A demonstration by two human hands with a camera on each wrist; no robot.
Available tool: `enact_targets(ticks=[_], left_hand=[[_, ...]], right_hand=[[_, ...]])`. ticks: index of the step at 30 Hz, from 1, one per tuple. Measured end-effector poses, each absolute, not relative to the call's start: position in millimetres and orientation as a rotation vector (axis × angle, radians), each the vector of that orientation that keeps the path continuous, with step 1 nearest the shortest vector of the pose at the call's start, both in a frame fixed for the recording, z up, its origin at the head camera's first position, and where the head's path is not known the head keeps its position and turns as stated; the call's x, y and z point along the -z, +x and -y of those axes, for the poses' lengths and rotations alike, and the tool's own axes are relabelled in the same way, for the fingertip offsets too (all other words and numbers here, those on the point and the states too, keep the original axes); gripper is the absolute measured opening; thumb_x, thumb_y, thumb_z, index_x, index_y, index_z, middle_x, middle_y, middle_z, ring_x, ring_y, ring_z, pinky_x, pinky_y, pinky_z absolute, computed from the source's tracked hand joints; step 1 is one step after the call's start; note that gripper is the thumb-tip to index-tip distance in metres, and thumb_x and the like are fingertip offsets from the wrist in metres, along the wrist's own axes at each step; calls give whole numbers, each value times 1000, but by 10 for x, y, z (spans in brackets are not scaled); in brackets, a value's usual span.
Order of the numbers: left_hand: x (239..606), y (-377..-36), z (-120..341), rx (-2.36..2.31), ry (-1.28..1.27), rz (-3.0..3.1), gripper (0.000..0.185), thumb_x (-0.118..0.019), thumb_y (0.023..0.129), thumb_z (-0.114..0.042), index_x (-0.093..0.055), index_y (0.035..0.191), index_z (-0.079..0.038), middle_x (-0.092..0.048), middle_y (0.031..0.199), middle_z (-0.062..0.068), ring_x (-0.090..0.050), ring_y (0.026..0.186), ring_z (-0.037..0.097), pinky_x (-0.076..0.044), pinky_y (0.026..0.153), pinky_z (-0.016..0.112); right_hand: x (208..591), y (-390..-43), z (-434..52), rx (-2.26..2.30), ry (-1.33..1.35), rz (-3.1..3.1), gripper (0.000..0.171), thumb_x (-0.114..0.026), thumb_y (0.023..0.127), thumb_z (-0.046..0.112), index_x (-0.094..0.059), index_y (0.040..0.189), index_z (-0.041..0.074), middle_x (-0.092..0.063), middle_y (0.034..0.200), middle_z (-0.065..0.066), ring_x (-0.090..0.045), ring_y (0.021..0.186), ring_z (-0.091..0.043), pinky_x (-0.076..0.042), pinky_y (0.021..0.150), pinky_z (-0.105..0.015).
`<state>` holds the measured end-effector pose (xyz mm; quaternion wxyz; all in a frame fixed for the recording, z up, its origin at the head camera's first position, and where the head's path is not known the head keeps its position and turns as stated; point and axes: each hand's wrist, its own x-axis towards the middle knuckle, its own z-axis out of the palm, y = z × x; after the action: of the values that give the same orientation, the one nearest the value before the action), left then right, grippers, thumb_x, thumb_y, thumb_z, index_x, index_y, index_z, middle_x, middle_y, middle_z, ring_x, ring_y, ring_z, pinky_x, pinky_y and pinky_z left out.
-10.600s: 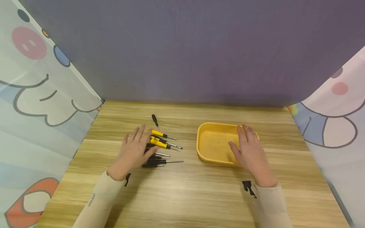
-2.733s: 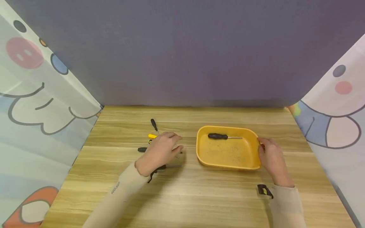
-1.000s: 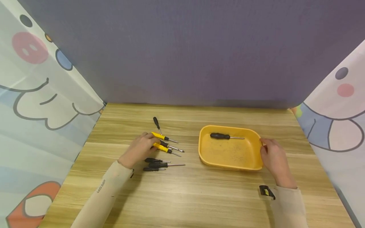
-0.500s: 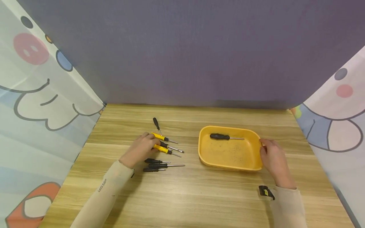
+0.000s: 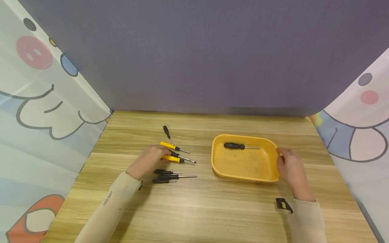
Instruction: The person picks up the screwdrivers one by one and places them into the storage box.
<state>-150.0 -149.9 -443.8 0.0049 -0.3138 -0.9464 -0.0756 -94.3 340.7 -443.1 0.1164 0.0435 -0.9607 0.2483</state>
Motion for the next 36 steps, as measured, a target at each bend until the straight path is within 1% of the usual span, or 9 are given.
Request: enact_targets(ticks=[6, 14, 24, 30, 36], left_hand=[[4414, -1507, 1497, 319, -973, 2965, 16, -83, 83, -10, -75, 97, -9, -71, 99, 4, -66, 88, 21, -55, 77, 34], [4387, -1507, 1471, 353, -974, 2924, 25, -81, 85, -10, -72, 107, -5, -69, 105, 6, -66, 87, 20, -56, 76, 32], [4314, -1500, 1395, 441, -1010, 2847, 21, -81, 85, -8, -71, 104, -5, -65, 95, 4, -59, 77, 14, -54, 69, 27], [4192, -1513, 1271, 445, -1028, 2835, 20, -80, 86, -8, -71, 103, -5, -65, 94, 3, -57, 75, 12, -53, 67, 28], [4065, -1548, 1074, 482, -1044, 2879, 19, -78, 88, -9, -69, 105, -6, -64, 96, 4, -58, 75, 13, -53, 67, 28]], right_hand=[[4437, -953, -3412, -722, 132, 2807, 28, -59, 91, -11, -59, 118, -17, -56, 112, -37, -62, 87, -50, -53, 68, -59], [4438, -953, -3409, -724, 132, 2804, 28, -59, 91, -11, -59, 118, -17, -56, 111, -37, -62, 87, -50, -53, 67, -58], [4436, -963, -3413, -733, 132, 2804, 28, -59, 91, -11, -59, 118, -18, -56, 111, -38, -62, 87, -51, -53, 67, -59], [4433, -967, -3418, -741, 136, 2796, 28, -58, 91, -11, -59, 118, -18, -56, 109, -38, -62, 87, -51, -52, 68, -60], [4434, -967, -3419, -737, 139, 2798, 28, -58, 90, -11, -59, 117, -18, -56, 108, -38, -62, 87, -51, -53, 67, -59]])
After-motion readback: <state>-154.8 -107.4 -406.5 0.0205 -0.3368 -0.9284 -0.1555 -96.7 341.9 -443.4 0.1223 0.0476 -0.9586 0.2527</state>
